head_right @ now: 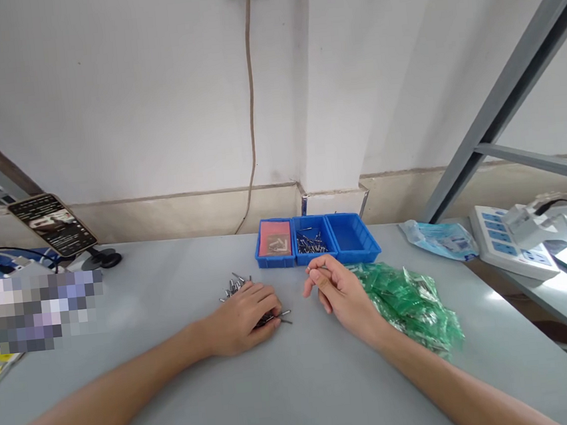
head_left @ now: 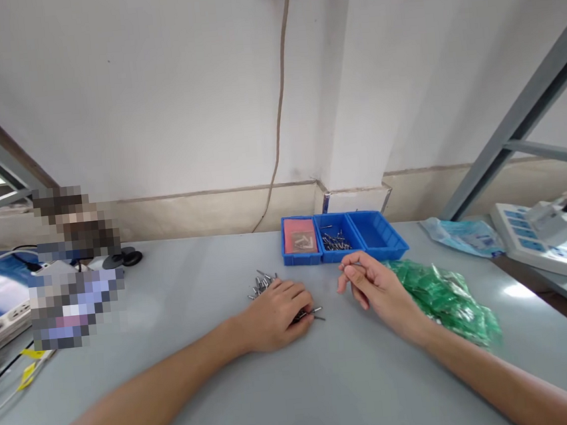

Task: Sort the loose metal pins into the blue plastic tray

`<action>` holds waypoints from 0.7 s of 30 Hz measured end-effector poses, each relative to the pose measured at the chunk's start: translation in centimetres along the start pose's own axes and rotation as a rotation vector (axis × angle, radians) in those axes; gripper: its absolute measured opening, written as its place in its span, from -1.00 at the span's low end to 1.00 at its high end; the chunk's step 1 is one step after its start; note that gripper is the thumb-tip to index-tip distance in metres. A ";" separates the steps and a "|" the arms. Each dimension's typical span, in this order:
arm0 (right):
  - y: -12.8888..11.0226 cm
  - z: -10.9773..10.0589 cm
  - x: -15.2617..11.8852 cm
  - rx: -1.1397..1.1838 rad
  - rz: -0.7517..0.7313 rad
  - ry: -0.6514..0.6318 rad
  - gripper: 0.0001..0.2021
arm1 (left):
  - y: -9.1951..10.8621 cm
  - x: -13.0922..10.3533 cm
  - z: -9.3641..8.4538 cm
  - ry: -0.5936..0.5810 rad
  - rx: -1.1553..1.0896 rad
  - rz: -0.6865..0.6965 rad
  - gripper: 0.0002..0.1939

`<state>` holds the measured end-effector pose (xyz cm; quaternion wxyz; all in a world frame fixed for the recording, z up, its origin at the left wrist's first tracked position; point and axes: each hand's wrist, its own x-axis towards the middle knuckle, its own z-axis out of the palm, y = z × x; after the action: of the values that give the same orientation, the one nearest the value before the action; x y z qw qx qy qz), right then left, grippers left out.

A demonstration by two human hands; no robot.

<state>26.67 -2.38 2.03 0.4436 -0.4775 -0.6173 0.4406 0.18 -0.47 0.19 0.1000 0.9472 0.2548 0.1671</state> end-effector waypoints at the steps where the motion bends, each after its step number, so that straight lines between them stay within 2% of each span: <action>1: -0.1 0.0 0.0 -0.002 0.007 0.002 -0.67 | 0.0 0.0 0.0 0.000 0.000 0.000 -0.93; 15: 0.5 -0.1 0.0 -0.049 0.046 0.065 -0.58 | 0.1 0.0 -0.1 -0.003 -0.008 -0.005 -0.94; 21: 0.7 0.0 0.3 0.018 -0.015 0.064 -0.64 | 0.1 0.0 0.0 0.003 -0.016 -0.002 -0.94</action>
<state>26.75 -1.93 1.41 0.4709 -0.4825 -0.6023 0.4274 0.15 -0.53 0.23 0.1075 0.9458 0.2545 0.1707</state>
